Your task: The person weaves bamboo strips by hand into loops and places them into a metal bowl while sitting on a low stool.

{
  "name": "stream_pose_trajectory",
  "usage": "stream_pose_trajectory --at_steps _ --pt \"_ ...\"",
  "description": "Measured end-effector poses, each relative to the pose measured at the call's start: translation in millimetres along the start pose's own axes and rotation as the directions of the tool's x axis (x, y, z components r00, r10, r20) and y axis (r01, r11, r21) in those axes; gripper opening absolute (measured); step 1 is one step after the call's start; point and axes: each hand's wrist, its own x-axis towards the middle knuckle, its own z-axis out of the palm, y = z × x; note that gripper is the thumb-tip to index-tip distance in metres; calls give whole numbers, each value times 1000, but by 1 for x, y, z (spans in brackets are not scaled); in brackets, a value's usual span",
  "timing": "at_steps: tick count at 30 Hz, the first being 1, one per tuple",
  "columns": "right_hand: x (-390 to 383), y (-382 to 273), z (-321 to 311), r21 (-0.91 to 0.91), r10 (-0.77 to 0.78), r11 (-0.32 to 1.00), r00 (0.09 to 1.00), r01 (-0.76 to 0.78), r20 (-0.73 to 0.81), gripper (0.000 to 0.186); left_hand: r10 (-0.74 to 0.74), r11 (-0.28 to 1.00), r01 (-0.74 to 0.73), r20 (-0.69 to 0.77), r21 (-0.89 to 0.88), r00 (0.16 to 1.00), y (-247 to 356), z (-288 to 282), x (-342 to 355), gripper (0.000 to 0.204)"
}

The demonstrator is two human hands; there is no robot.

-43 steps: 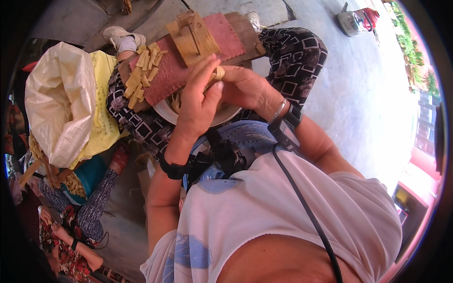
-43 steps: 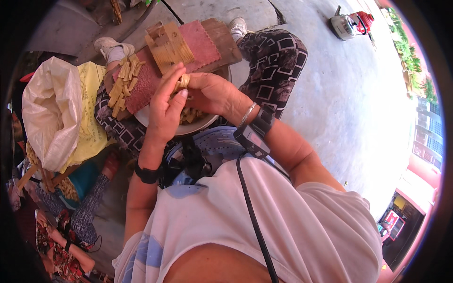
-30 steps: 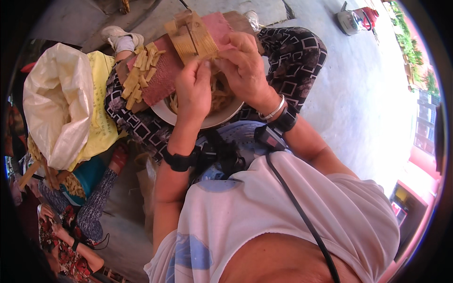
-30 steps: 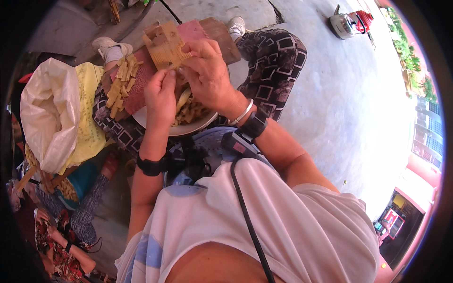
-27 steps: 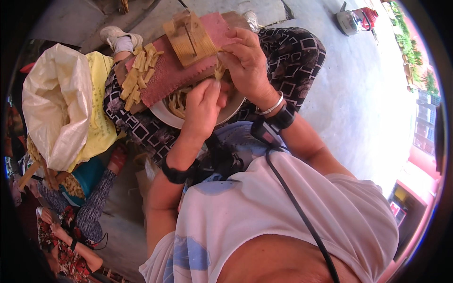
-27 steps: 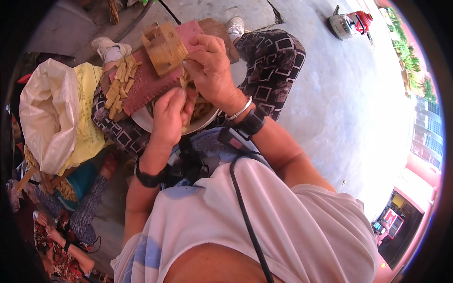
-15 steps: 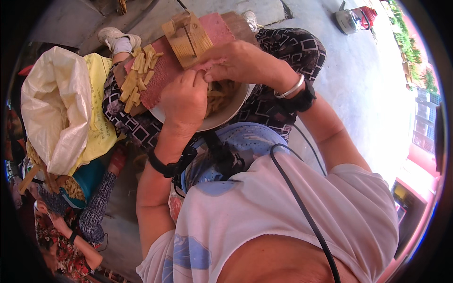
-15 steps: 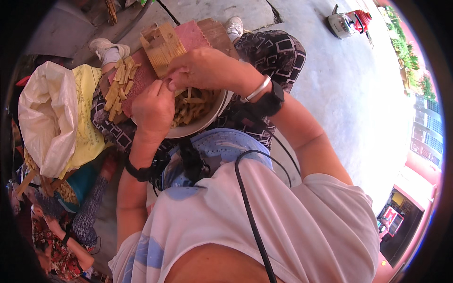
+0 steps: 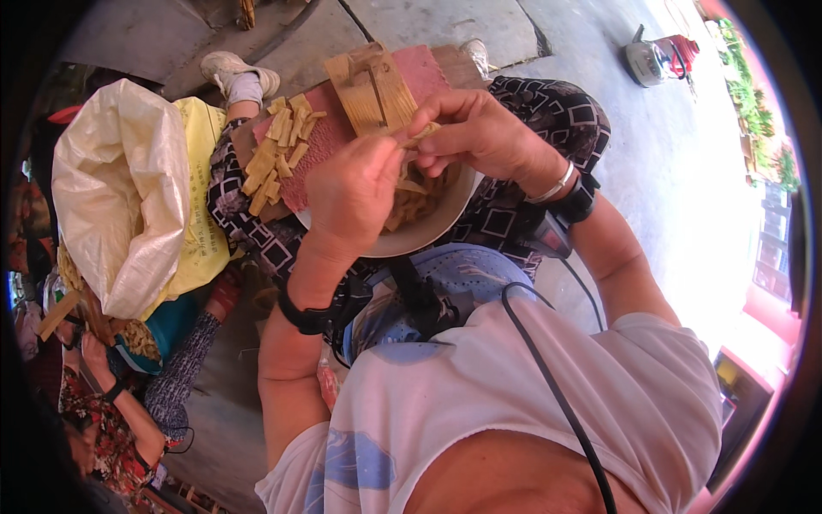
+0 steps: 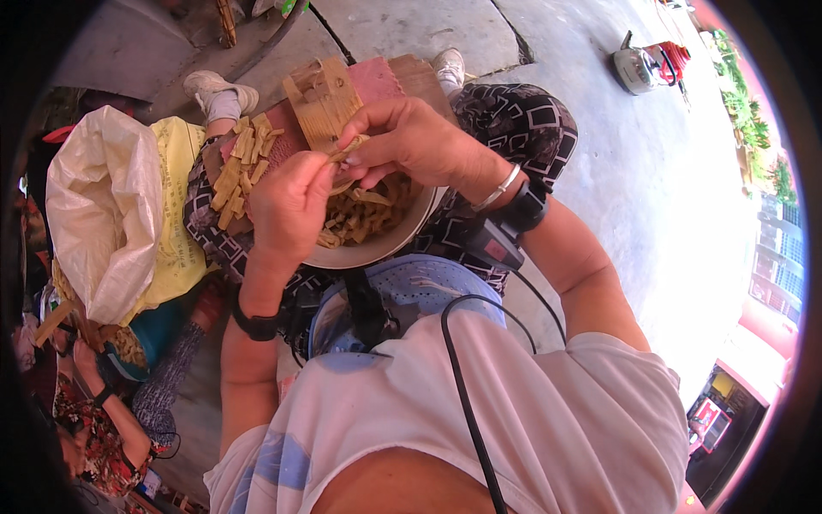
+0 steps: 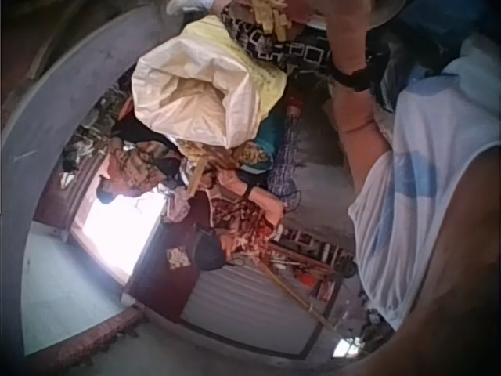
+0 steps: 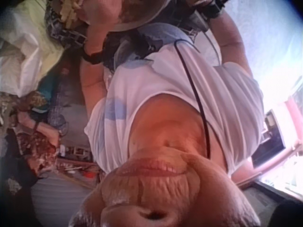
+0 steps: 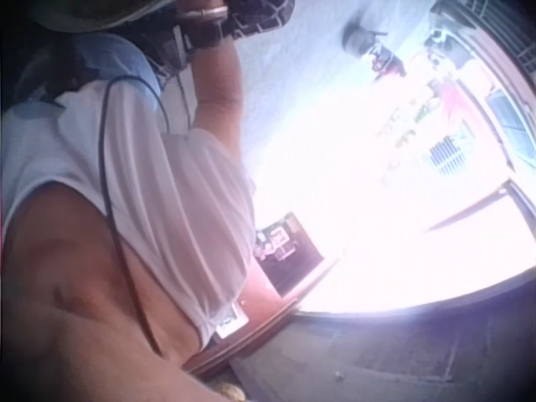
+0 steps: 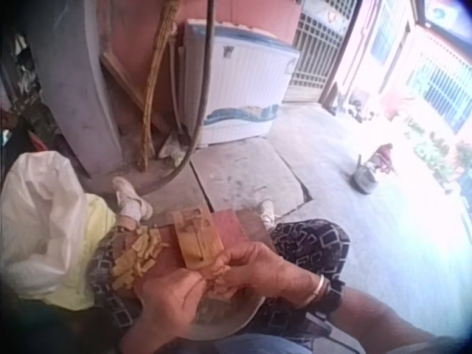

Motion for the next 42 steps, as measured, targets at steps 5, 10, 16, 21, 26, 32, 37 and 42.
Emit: stream_pose_trajectory --at_steps 5,10,16,21,26,32,37,42 --pt "10 3 -24 35 -62 998 997 60 52 15 -109 939 156 166 -305 980 -14 -10 5 12" --pt "48 23 -36 -4 -182 983 965 185 -187 14 -308 833 324 111 -447 945 -64 8 20 17" --pt "66 28 -38 -253 -251 949 934 186 -256 17 -464 769 471 129 -431 876 -74 19 32 18" --pt "70 41 -39 -914 -494 401 854 58 -163 22 -384 923 383 -74 -23 921 -103 36 26 18" --pt "23 28 -18 -882 -574 359 817 304 49 17 -418 885 429 99 -179 903 -91 25 6 20" --pt "14 24 20 -873 -610 342 789 348 76 14 -319 760 441 318 -477 893 -12 8 7 20" --pt "-17 1 32 -825 -221 449 937 343 269 13 -175 831 368 431 -417 885 -3 -22 5 22" --pt "-73 -43 75 246 -272 955 821 166 501 23 -167 423 460 432 -781 886 37 -27 2 35"
